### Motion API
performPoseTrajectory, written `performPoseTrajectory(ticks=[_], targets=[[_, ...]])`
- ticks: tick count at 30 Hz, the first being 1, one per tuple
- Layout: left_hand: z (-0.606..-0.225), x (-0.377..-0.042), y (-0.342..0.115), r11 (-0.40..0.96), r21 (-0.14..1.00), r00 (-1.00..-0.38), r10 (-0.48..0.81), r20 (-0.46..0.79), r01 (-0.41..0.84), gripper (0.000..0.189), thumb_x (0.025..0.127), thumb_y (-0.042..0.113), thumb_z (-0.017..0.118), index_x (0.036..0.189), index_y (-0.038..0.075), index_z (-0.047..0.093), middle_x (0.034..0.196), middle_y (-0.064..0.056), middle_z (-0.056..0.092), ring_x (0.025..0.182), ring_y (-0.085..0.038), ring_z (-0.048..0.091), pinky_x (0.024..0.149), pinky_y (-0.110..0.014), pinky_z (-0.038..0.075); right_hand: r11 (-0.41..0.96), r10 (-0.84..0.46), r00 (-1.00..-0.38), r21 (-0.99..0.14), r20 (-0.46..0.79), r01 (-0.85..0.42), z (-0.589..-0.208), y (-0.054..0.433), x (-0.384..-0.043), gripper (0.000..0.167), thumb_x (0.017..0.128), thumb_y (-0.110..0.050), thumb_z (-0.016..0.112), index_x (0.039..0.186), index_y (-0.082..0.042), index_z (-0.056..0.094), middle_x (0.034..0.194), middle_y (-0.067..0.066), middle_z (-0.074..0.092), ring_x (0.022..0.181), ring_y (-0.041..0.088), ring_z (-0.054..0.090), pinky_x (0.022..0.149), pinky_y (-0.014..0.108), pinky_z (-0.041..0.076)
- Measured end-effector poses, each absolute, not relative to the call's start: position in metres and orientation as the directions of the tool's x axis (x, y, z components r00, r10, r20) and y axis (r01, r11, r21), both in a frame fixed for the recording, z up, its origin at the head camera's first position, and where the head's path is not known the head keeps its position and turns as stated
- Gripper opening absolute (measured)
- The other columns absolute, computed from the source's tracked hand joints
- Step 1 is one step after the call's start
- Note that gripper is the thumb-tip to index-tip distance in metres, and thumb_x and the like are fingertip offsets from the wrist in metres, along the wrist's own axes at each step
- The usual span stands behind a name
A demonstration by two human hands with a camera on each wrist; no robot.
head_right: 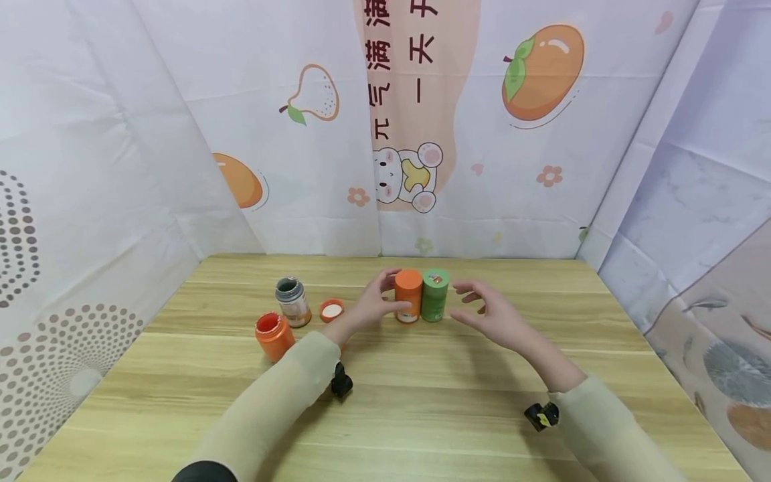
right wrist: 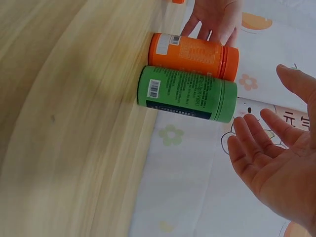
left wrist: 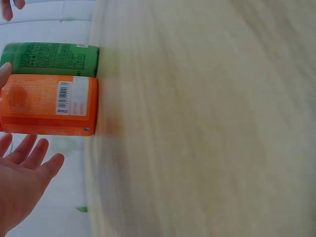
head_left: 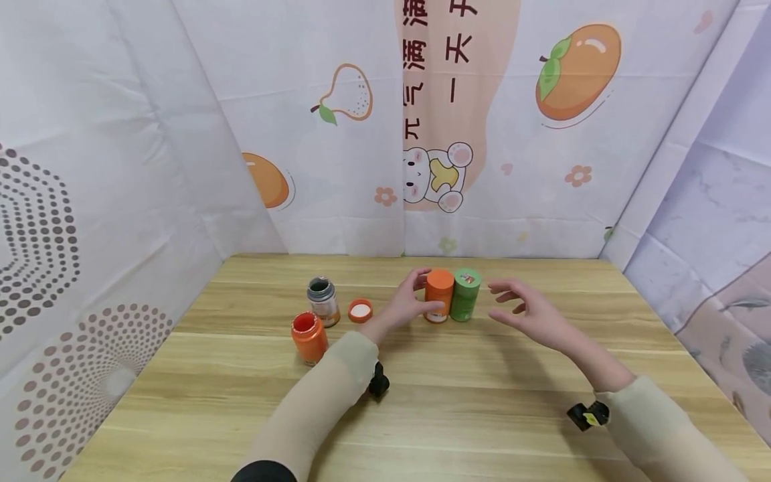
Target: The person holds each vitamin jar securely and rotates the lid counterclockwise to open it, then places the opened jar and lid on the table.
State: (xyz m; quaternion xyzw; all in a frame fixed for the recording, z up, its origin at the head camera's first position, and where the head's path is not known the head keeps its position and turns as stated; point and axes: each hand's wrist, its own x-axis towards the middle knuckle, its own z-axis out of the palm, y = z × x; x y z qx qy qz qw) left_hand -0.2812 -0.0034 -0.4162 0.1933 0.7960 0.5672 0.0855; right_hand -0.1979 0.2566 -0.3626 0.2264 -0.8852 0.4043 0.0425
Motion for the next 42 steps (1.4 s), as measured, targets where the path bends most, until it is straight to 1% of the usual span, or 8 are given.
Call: performPoseTrajectory(ticks=[5, 9, 15, 20, 25, 29, 36, 42], targets=[[-0.422, -0.286, 0.000, 0.274, 0.945, -0.913, 0.405, 0.056, 0.179, 0.078, 0.083, 0.017, 0.079, 0.147, 0.013, 0.035, 0.144, -0.009, 0.047, 0.132, -0.026, 0.042, 0.106, -0.045, 0.035, 0.578, -0.360, -0.897, -0.694, 0.256, -0.429, -0.364, 0.261, -0.197, 0.047, 0.090, -0.011, 0.070, 0.132, 0.001, 0.051, 0.127, 0.019, 0.056, 0.110, 0.036, 0.056, 0.081, 0.047, 0.047], [-0.427, -0.289, 0.003, 0.276, 0.947, -0.913, 0.406, 0.039, 0.163, 0.076, 0.081, 0.016, 0.081, 0.144, 0.013, 0.039, 0.141, -0.008, 0.049, 0.130, -0.026, 0.044, 0.106, -0.044, 0.035, 0.582, -0.352, -0.901, -0.696, 0.252, -0.422, -0.365, 0.263, -0.197, 0.047, 0.091, -0.011, 0.070, 0.131, 0.001, 0.051, 0.127, 0.018, 0.056, 0.110, 0.035, 0.056, 0.081, 0.047, 0.047], [-0.430, -0.291, 0.009, 0.313, 0.931, -0.910, 0.412, 0.044, 0.187, 0.074, 0.081, 0.013, 0.081, 0.142, 0.009, 0.040, 0.133, -0.010, 0.053, 0.123, -0.025, 0.050, 0.104, -0.042, 0.037, 0.578, -0.341, -0.905, -0.702, 0.254, -0.415, -0.365, 0.265, -0.195, 0.046, 0.091, -0.012, 0.070, 0.131, 0.001, 0.051, 0.126, 0.018, 0.056, 0.110, 0.035, 0.057, 0.081, 0.044, 0.048], [-0.431, -0.292, 0.012, 0.312, 0.926, -0.904, 0.422, 0.064, 0.211, 0.072, 0.081, 0.006, 0.079, 0.142, 0.005, 0.041, 0.132, -0.011, 0.055, 0.120, -0.025, 0.052, 0.102, -0.039, 0.039, 0.582, -0.327, -0.910, -0.705, 0.253, -0.405, -0.367, 0.269, -0.194, 0.047, 0.092, -0.013, 0.069, 0.132, 0.001, 0.050, 0.127, 0.018, 0.056, 0.111, 0.035, 0.055, 0.081, 0.041, 0.047], [-0.434, -0.292, 0.012, 0.320, 0.916, -0.897, 0.433, 0.086, 0.243, 0.068, 0.083, 0.006, 0.077, 0.141, 0.004, 0.042, 0.132, -0.012, 0.055, 0.120, -0.025, 0.052, 0.102, -0.038, 0.040, 0.598, -0.311, -0.913, -0.692, 0.264, -0.404, -0.369, 0.276, -0.193, 0.047, 0.091, -0.012, 0.069, 0.133, -0.001, 0.050, 0.126, 0.017, 0.056, 0.110, 0.034, 0.056, 0.079, 0.038, 0.048], [-0.435, -0.291, 0.009, 0.341, 0.902, -0.890, 0.446, 0.094, 0.266, 0.067, 0.085, 0.008, 0.075, 0.142, 0.004, 0.040, 0.133, -0.011, 0.054, 0.121, -0.024, 0.051, 0.103, -0.038, 0.038, 0.598, -0.320, -0.911, -0.691, 0.258, -0.406, -0.367, 0.279, -0.192, 0.050, 0.091, -0.011, 0.069, 0.134, 0.001, 0.049, 0.129, 0.020, 0.054, 0.112, 0.037, 0.055, 0.080, 0.043, 0.048], [-0.424, -0.282, 0.000, 0.334, 0.905, -0.886, 0.455, 0.092, 0.265, 0.061, 0.088, 0.012, 0.073, 0.139, 0.004, 0.041, 0.130, -0.009, 0.054, 0.119, -0.023, 0.051, 0.102, -0.039, 0.040, 0.606, -0.341, -0.908, -0.681, 0.244, -0.411, -0.362, 0.279, -0.193, 0.061, 0.091, -0.016, 0.070, 0.141, 0.001, 0.041, 0.139, 0.023, 0.045, 0.122, 0.043, 0.046, 0.089, 0.057, 0.043], [-0.407, -0.272, -0.007, 0.336, 0.897, -0.875, 0.474, 0.101, 0.286, 0.061, 0.089, 0.019, 0.072, 0.141, 0.011, 0.039, 0.128, -0.004, 0.054, 0.117, -0.019, 0.051, 0.102, -0.040, 0.038, 0.595, -0.364, -0.895, -0.674, 0.259, -0.437, -0.354, 0.274, -0.194, 0.065, 0.090, -0.016, 0.071, 0.144, 0.001, 0.037, 0.141, 0.023, 0.042, 0.124, 0.043, 0.043, 0.093, 0.059, 0.040]])
